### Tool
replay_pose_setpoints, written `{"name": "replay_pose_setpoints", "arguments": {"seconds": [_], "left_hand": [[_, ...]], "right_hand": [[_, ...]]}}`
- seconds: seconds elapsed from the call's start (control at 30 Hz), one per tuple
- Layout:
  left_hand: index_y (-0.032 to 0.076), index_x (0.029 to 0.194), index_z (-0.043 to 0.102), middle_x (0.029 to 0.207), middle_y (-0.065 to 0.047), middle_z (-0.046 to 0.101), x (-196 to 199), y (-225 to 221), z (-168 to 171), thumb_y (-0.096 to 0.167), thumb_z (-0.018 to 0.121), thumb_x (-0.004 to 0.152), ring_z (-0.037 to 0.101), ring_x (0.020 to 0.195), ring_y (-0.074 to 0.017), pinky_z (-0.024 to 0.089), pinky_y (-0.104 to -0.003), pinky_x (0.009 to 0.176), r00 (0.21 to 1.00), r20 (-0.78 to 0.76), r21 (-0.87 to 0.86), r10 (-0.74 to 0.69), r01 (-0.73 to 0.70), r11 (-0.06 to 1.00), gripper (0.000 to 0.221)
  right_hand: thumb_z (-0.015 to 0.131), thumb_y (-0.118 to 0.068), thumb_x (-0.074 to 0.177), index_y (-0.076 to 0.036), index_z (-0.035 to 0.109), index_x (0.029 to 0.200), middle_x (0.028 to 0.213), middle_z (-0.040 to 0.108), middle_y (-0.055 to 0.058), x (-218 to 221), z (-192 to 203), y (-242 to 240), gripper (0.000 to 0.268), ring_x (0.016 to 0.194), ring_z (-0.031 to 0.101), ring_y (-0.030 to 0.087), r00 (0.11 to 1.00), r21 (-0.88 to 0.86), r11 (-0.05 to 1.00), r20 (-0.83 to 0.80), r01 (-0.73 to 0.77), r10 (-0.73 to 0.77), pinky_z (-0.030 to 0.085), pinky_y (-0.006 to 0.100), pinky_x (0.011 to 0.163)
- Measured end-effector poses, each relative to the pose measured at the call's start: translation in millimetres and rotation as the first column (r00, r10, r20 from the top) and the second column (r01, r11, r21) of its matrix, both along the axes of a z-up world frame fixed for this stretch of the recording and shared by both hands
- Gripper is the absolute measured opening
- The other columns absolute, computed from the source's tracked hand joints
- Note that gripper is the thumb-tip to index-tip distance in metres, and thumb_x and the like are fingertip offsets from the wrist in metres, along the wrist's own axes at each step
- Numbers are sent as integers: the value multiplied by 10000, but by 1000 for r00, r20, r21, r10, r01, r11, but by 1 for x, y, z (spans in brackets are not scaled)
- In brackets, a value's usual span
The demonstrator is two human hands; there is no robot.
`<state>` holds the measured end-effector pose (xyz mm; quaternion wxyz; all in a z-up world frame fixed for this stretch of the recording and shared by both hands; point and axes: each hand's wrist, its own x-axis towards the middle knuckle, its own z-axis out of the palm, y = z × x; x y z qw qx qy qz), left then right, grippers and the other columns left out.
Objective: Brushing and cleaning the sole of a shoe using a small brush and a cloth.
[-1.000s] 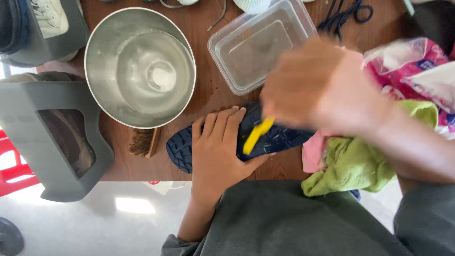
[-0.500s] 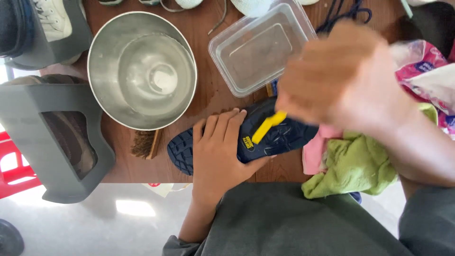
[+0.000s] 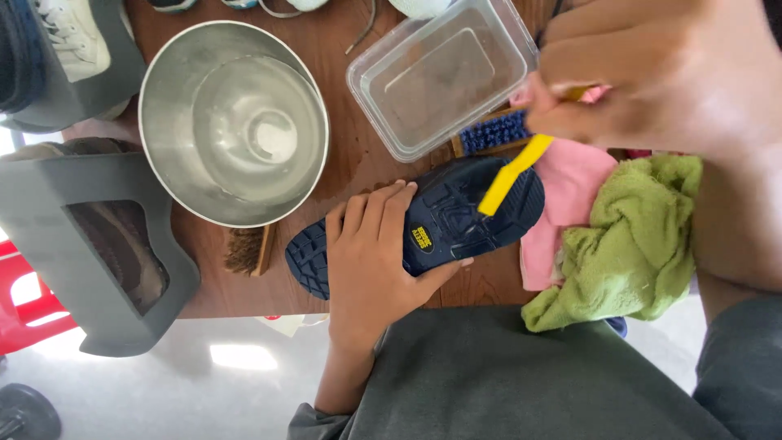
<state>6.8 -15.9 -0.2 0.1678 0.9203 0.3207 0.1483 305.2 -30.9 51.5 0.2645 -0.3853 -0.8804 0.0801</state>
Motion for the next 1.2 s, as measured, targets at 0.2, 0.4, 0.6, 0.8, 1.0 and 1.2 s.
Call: {"name": "replay_pose_setpoints", "arguments": {"seconds": [0.2,0.4,0.6,0.8,1.0,1.2], "left_hand": [[37,1276,637,1242,-101,686,0,-1,-1,710,655,833,620,1129,-310,425,-481,991,1000,-6,-3,1,-1,1000,806],[48,1277,632,1239,-96,678,0,0,-2,712,675,814,606,1136,-306,413,-475,1003,999,-32,-26,7,-8,1000,811],[39,1272,640,1236,-100,686,0,1,0,712,678,818,612,1144,-303,422,-479,1012,999,-33,-16,16,-16,1000,812],[33,1266,633,1229,-106,681,1,0,0,697,698,813,615,1119,-312,425,-476,982,1000,-9,-9,-11,11,1000,806],[42,1254,639,1211,-93,683,2,1,-1,721,694,805,609,1116,-303,421,-467,974,1000,-28,-1,-7,7,1000,816],[35,1251,640,1224,-95,689,2,1,2,685,708,808,615,1114,-306,414,-464,973,1000,6,-19,10,-10,1000,789]], "right_hand": [[653,79,952,-195,450,569,523,359,-30,-9,-9,-11,513,508,273,128,974,83,989,183,122,-136,265,284,496],[797,8,1034,-186,634,679,578,497,1,0,-3,-14,436,547,390,173,954,27,967,154,255,-256,316,387,510],[683,205,1042,-51,414,600,602,400,71,-3,2,-9,577,546,360,205,976,-143,966,40,217,-213,252,357,545],[789,-83,1037,-164,505,641,589,459,-29,-8,-10,-11,494,584,464,198,938,-10,958,205,288,-280,391,395,601],[784,-9,989,-98,744,740,753,719,36,-20,-6,-2,268,715,679,220,985,-145,975,-4,168,-170,536,397,667],[736,-177,1137,-179,687,907,885,637,-7,-3,-10,-15,235,769,596,188,856,-99,879,302,466,-419,351,368,601]]}}
